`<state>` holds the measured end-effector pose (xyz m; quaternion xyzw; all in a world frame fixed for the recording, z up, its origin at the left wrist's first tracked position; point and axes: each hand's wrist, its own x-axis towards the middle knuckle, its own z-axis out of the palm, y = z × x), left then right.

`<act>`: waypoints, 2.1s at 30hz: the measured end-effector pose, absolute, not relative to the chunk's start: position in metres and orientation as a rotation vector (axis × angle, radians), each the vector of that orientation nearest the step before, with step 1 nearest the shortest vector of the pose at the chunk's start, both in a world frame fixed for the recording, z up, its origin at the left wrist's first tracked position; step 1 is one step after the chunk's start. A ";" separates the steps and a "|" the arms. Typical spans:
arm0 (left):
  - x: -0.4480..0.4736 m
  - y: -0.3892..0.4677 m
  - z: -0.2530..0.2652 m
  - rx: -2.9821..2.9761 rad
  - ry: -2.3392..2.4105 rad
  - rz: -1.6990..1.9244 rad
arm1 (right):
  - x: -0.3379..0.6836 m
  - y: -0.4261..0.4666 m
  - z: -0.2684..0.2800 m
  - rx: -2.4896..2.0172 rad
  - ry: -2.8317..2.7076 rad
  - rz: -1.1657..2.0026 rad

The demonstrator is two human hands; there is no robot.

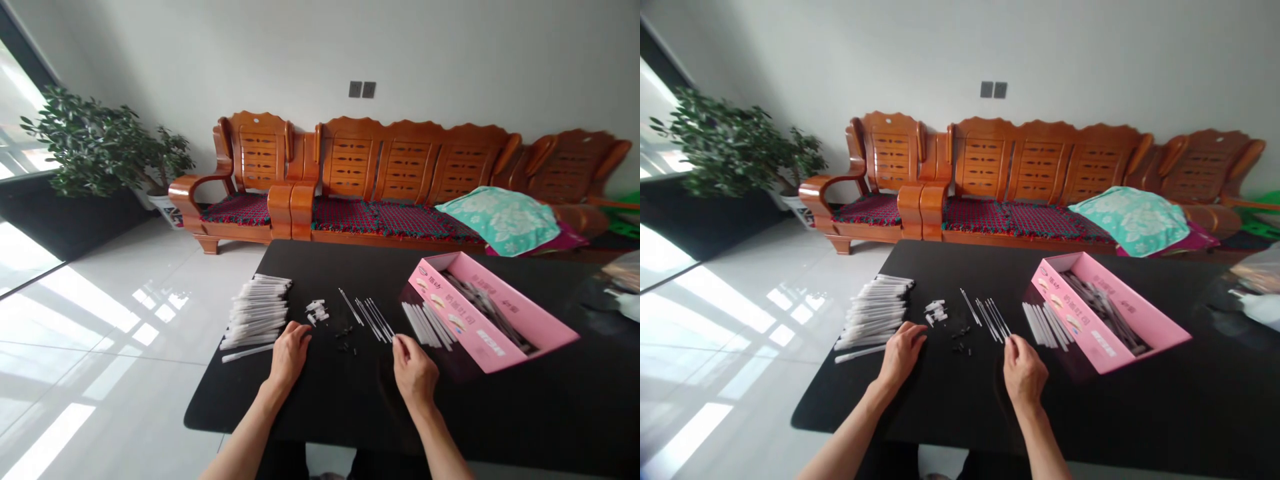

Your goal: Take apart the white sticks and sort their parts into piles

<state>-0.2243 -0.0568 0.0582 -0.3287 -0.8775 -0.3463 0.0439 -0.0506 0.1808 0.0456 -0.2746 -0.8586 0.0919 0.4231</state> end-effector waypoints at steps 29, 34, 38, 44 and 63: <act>-0.192 -0.046 0.067 -1.327 -2.644 -1.232 | -0.097 0.086 0.078 -0.513 -2.588 1.202; -0.189 -0.042 0.070 -1.396 -2.602 -1.266 | -0.097 0.088 0.077 -0.559 -2.564 1.334; -0.188 -0.042 0.074 -1.357 -2.527 -1.425 | -0.097 0.093 0.071 -0.613 -2.297 1.710; -0.196 -0.030 0.073 -0.834 -2.594 -2.064 | -0.100 0.101 0.069 -0.873 -1.566 2.068; -0.215 0.014 0.080 -0.229 -1.948 -3.179 | -0.101 0.103 0.076 -0.682 -1.631 2.206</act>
